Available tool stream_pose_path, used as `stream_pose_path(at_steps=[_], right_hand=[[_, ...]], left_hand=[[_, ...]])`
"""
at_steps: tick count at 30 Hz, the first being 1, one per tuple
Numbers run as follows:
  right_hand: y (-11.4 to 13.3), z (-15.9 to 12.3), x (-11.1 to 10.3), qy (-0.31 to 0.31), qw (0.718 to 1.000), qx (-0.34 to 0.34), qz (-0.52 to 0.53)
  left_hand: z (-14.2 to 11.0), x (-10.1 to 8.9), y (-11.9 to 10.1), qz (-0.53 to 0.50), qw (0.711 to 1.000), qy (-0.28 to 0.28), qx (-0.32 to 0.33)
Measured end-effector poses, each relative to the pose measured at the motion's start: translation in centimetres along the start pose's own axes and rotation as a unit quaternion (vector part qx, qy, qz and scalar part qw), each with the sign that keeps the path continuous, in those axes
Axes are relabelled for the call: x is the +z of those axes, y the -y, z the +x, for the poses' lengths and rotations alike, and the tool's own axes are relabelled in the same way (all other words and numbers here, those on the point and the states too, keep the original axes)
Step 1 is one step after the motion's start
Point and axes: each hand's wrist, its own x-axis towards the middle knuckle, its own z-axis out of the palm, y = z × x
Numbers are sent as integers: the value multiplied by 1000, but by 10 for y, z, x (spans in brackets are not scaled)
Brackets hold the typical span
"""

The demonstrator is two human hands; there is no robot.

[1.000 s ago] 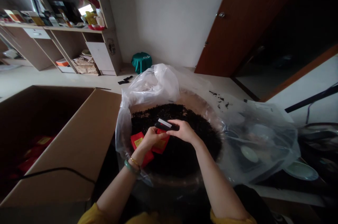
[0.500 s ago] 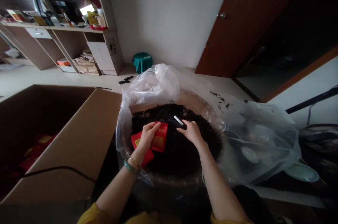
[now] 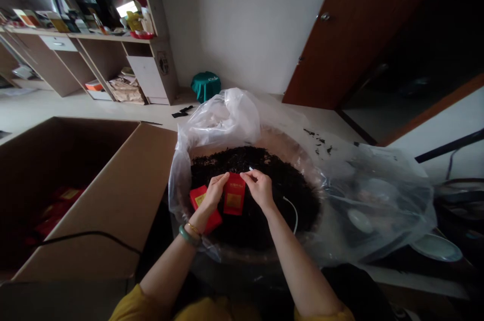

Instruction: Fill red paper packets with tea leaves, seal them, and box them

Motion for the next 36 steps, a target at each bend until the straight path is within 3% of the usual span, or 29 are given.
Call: stream_pose_path(at_steps=[3,6,10,13,16,19,22,24,29,33,36], right_hand=[[-6,2,0,-20,997,57,55],[-13,4,3,-61,975,114,179],[-28,-5,10,-121,936,165,286],[-35,-25,22,-68,970,137,191],[-29,-54,41,61,998,10,8],[-12,-82,63,163,965,-93,-184],[4,-94,76,239,920,-119,-287],[9,-93,76,271,908,-117,-297],[10,-83,67,287,920,-79,-255],[9,-82,68,284,928,-57,-235],[8,-82,68,276,931,-70,-228]], left_hand=[[-2,-4,3,17,999,50,-15],[-6,-2,6,42,992,113,-22],[-9,2,7,13,994,106,-2],[-6,1,3,-16,998,48,27],[2,-8,1,37,996,-31,70],[10,-22,2,178,976,-84,97],[18,-39,2,282,946,-121,101],[22,-52,0,333,925,-156,97],[25,-76,-7,419,880,-208,85],[24,-78,-2,467,846,-232,111],[24,-76,3,460,849,-225,131]])
